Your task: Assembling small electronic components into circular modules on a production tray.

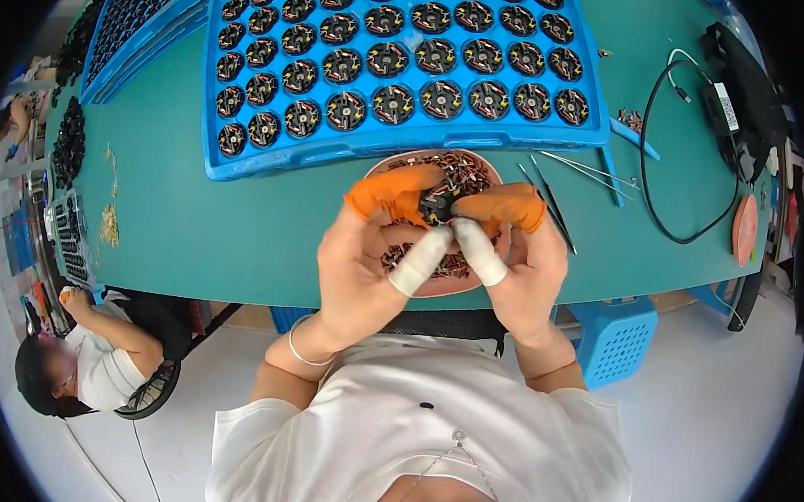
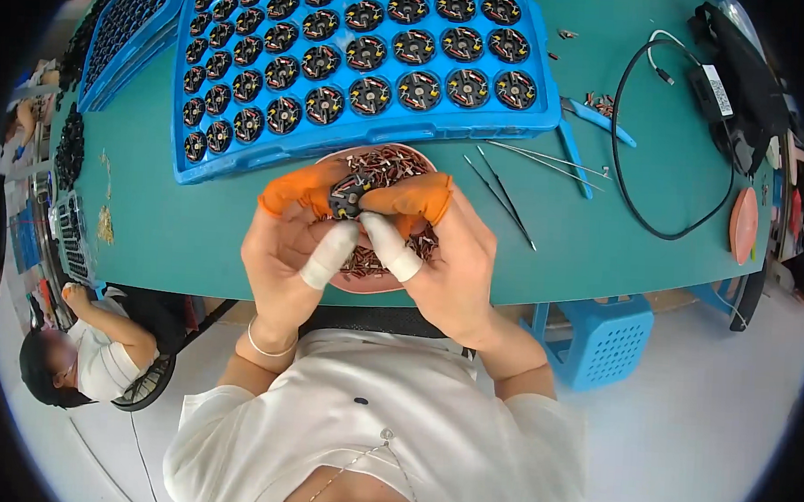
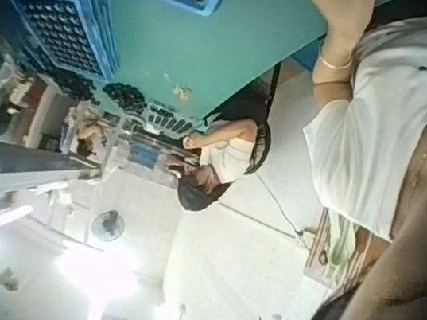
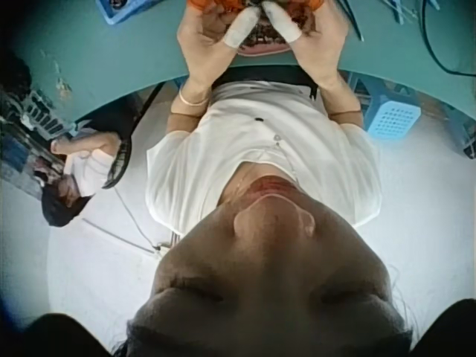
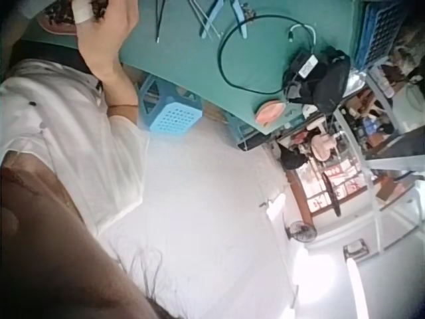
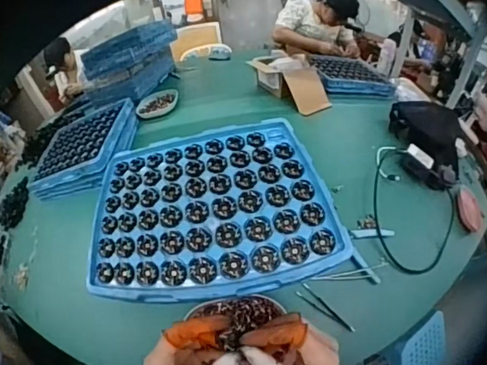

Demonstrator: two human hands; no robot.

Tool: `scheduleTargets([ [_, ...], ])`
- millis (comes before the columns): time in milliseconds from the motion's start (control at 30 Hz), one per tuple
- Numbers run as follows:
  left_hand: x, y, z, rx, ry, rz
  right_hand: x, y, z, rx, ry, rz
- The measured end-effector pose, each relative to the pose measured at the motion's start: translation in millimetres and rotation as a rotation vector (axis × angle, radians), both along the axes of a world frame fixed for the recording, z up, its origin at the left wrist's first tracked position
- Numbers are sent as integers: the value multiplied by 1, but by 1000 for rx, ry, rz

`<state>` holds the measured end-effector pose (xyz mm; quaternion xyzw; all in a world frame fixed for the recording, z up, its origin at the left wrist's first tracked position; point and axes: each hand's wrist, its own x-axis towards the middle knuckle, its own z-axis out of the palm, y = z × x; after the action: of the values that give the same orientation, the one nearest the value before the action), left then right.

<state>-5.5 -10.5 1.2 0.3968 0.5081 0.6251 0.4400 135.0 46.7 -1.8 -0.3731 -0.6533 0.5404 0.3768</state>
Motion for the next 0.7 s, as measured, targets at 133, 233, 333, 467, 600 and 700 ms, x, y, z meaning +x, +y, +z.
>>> scheduleTargets([
  [133, -7, 4, 2, -122, -157, 24, 2, 2, -7, -80, 71, -2],
  [233, -7, 2, 2, -150, -162, 51, 6, 5, -5, -23, 16, -38],
  [333, -7, 3, 1, -140, -145, 60, 5, 8, -3, 187, -84, 3],
  [467, -4, 3, 5, -122, -121, 62, 1, 9, -5, 377, -157, -28],
  [600, -2, 3, 4, -93, -121, 80, 1, 11, -13, 523, -205, -16],
  [700, -3, 2, 5, -106, -116, 80, 1, 11, -11, 576, -256, 5],
])
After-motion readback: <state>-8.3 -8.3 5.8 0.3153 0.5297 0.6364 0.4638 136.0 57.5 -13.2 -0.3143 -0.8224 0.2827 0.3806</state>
